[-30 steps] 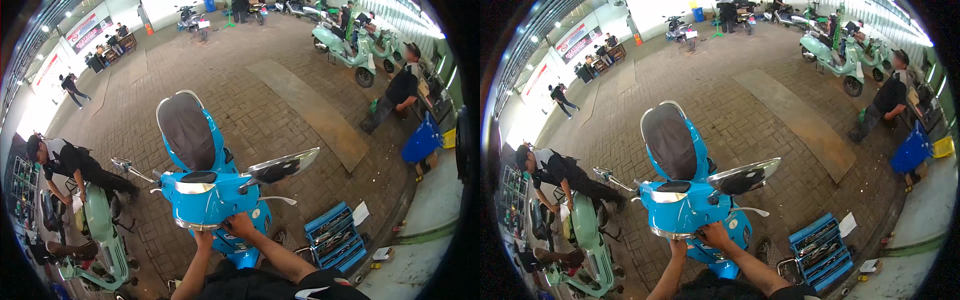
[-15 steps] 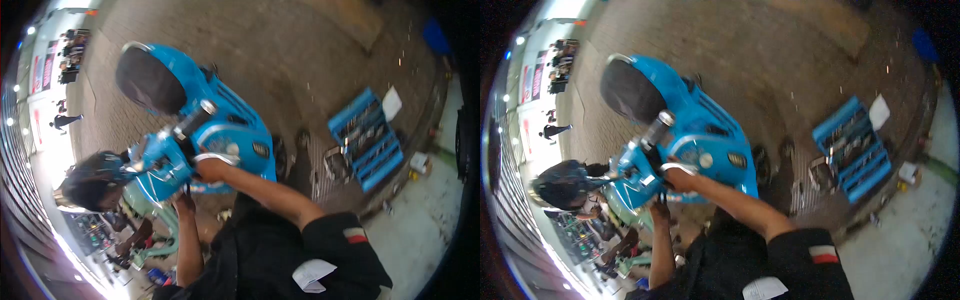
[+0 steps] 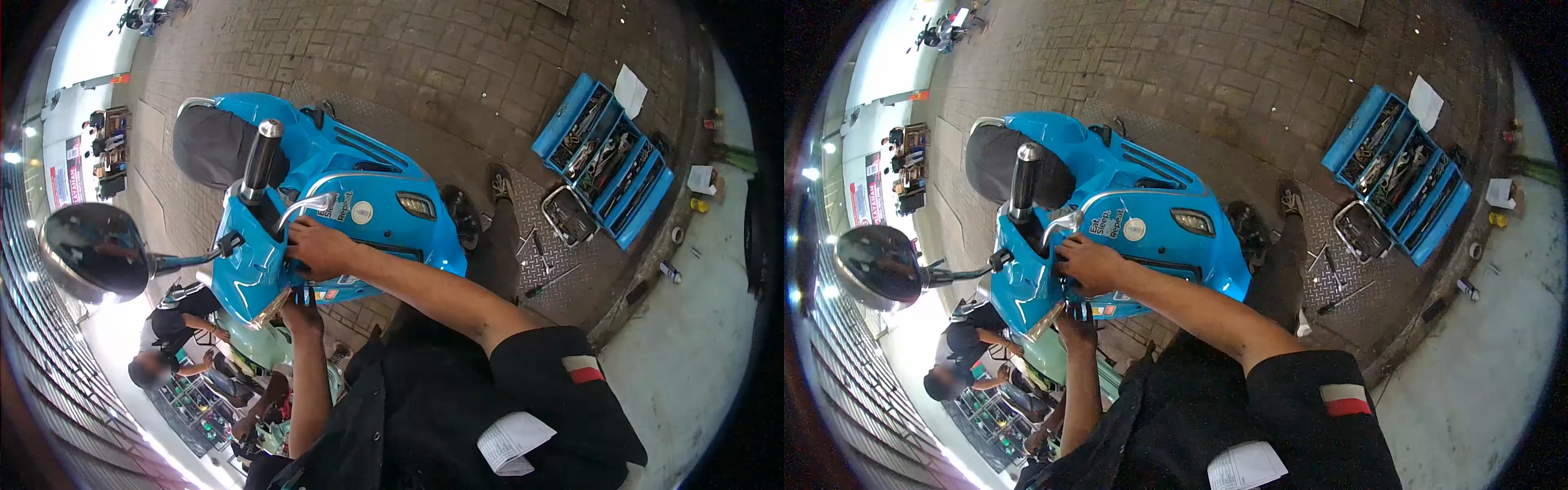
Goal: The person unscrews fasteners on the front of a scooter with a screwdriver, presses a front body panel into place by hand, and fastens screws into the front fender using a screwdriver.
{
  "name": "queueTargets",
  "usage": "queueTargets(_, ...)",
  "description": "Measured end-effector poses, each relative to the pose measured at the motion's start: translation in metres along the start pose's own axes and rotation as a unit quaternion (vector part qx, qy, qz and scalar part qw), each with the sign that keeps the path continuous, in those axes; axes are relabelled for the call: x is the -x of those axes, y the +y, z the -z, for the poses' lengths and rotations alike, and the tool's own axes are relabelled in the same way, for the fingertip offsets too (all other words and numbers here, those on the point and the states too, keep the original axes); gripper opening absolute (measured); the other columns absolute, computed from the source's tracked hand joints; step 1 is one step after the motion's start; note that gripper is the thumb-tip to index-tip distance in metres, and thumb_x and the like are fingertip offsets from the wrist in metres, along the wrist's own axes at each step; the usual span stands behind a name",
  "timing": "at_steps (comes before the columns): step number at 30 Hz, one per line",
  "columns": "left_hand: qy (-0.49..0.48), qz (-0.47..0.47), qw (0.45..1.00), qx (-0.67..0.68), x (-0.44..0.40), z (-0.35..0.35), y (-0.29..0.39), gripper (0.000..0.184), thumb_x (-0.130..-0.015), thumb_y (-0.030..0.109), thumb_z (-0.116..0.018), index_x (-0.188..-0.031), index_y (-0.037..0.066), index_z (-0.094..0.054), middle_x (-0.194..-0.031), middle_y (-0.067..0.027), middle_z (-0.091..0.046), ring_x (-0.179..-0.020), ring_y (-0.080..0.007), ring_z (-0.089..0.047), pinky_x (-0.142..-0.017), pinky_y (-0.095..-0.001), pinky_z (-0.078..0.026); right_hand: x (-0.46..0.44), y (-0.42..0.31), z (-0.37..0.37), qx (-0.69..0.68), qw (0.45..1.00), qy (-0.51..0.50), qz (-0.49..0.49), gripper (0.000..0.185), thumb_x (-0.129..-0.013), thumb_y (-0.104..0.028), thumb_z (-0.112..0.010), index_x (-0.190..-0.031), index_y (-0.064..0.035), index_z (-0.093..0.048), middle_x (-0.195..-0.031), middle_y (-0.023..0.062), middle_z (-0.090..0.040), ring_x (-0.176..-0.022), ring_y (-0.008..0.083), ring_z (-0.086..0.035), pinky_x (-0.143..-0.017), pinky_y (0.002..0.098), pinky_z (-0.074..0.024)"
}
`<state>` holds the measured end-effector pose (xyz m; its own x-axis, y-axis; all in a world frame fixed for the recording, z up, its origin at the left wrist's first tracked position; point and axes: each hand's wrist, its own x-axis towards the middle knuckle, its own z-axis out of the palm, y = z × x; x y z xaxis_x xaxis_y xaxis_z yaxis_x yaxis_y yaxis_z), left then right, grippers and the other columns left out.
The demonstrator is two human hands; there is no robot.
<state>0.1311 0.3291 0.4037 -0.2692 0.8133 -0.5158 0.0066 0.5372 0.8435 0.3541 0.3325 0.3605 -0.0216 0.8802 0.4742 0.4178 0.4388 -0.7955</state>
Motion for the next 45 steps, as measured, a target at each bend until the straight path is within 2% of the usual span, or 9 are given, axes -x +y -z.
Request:
queueTargets(3,-0.009,0.003,1.000,0.006,-0.002,-0.008,0.007,0.051,-0.101,0.041,-0.055,-0.144,0.015,-0.048,-0.138,-0.0113,-0.049,-0.132,-0.0266,-0.045,-0.115,-0.0507,-0.036,-0.002,-0.004,-0.004,0.002,1.000,0.010,-0.008,0.047,-0.074,-0.027,-0.078,-0.116,-0.0078,-0.073,-0.131,0.0171,-0.059,-0.130,0.0336,-0.052,-0.115,0.0490,-0.0346)
queueTargets(16,-0.042,0.052,0.998,-0.011,0.006,-0.013,0.019,0.063,-0.099,0.052,-0.052,-0.152,0.019,-0.043,-0.156,-0.0060,-0.043,-0.145,-0.0224,-0.036,-0.118,-0.0458,-0.028,-0.009,-0.006,-0.001,0.012,0.998,-0.049,-0.041,0.027,-0.081,-0.024,-0.072,-0.103,-0.0090,-0.078,-0.131,0.0138,-0.062,-0.131,0.0287,-0.051,-0.116,0.0472,-0.0328)
queueTargets(18,-0.099,0.021,0.994,-0.031,0.015,-0.019,0.022,0.066,-0.100,0.054,-0.049,-0.155,0.019,-0.039,-0.161,-0.0052,-0.038,-0.148,-0.0224,-0.034,-0.121,-0.0457,-0.024,-0.011,-0.005,-0.003,0.028,0.999,-0.026,-0.030,0.022,-0.082,-0.024,-0.073,-0.099,-0.0109,-0.077,-0.115,0.0111,-0.067,-0.122,0.0292,-0.055,-0.111,0.0485,-0.0358)
queueTargets(22,-0.045,0.039,0.998,0.001,0.001,-0.008,0.014,0.063,-0.102,0.052,-0.048,-0.154,0.019,-0.040,-0.160,-0.0052,-0.040,-0.146,-0.0235,-0.036,-0.121,-0.0464,-0.025,-0.011,-0.008,-0.003,0.065,0.997,-0.025,-0.024,0.023,-0.083,-0.026,-0.071,-0.099,-0.0103,-0.077,-0.115,0.0114,-0.067,-0.122,0.0293,-0.055,-0.110,0.0486,-0.0368)
queueTargets(33,-0.013,-0.003,1.000,-0.005,0.003,-0.002,0.005,0.051,-0.104,0.037,-0.053,-0.150,0.016,-0.044,-0.154,-0.0096,-0.043,-0.138,-0.0281,-0.042,-0.117,-0.0488,-0.034,-0.011,-0.019,0.001,0.079,0.989,-0.117,-0.039,0.041,-0.082,-0.043,-0.069,-0.105,-0.0118,-0.080,-0.144,0.0219,-0.056,-0.141,0.0370,-0.042,-0.121,0.0503,-0.0273)
queueTargets(37,-0.047,-0.024,0.998,-0.034,0.001,0.007,-0.002,0.052,-0.103,0.037,-0.055,-0.149,0.016,-0.044,-0.154,-0.0090,-0.041,-0.136,-0.0274,-0.042,-0.116,-0.0491,-0.034,-0.006,-0.015,0.001,0.070,0.994,-0.080,-0.029,0.038,-0.080,-0.036,-0.072,-0.108,-0.0118,-0.078,-0.128,0.0135,-0.063,-0.131,0.0337,-0.049,-0.118,0.0509,-0.0304)
queueTargets(40,-0.041,-0.035,0.998,-0.039,0.003,0.006,-0.014,0.053,-0.101,0.035,-0.059,-0.148,0.014,-0.046,-0.153,-0.0087,-0.042,-0.135,-0.0268,-0.042,-0.114,-0.0480,-0.035,0.000,-0.006,0.003,0.053,0.996,-0.076,-0.014,0.044,-0.080,-0.039,-0.072,-0.113,-0.0105,-0.077,-0.144,0.0223,-0.054,-0.139,0.0383,-0.043,-0.120,0.0512,-0.0284)
queueTargets(43,0.020,-0.092,0.993,-0.077,0.018,-0.003,-0.022,0.054,-0.102,0.035,-0.059,-0.150,0.016,-0.044,-0.143,-0.0081,-0.046,-0.132,-0.0245,-0.045,-0.114,-0.0461,-0.033,0.002,-0.005,0.014,0.004,0.996,-0.091,-0.009,0.055,-0.076,-0.031,-0.077,-0.125,-0.0059,-0.069,-0.141,0.0220,-0.054,-0.137,0.0393,-0.046,-0.119,0.0503,-0.0305)
queueTargets(45,-0.038,-0.211,0.959,-0.183,0.002,0.022,-0.038,0.053,-0.103,0.030,-0.064,-0.147,0.006,-0.049,-0.151,-0.0204,-0.041,-0.131,-0.0356,-0.044,-0.113,-0.0502,-0.033,0.005,0.002,0.007,-0.071,0.996,0.005,-0.048,0.069,-0.072,-0.026,-0.082,-0.132,-0.0022,-0.060,-0.137,0.0209,-0.054,-0.134,0.0393,-0.048,-0.119,0.0494,-0.0324)
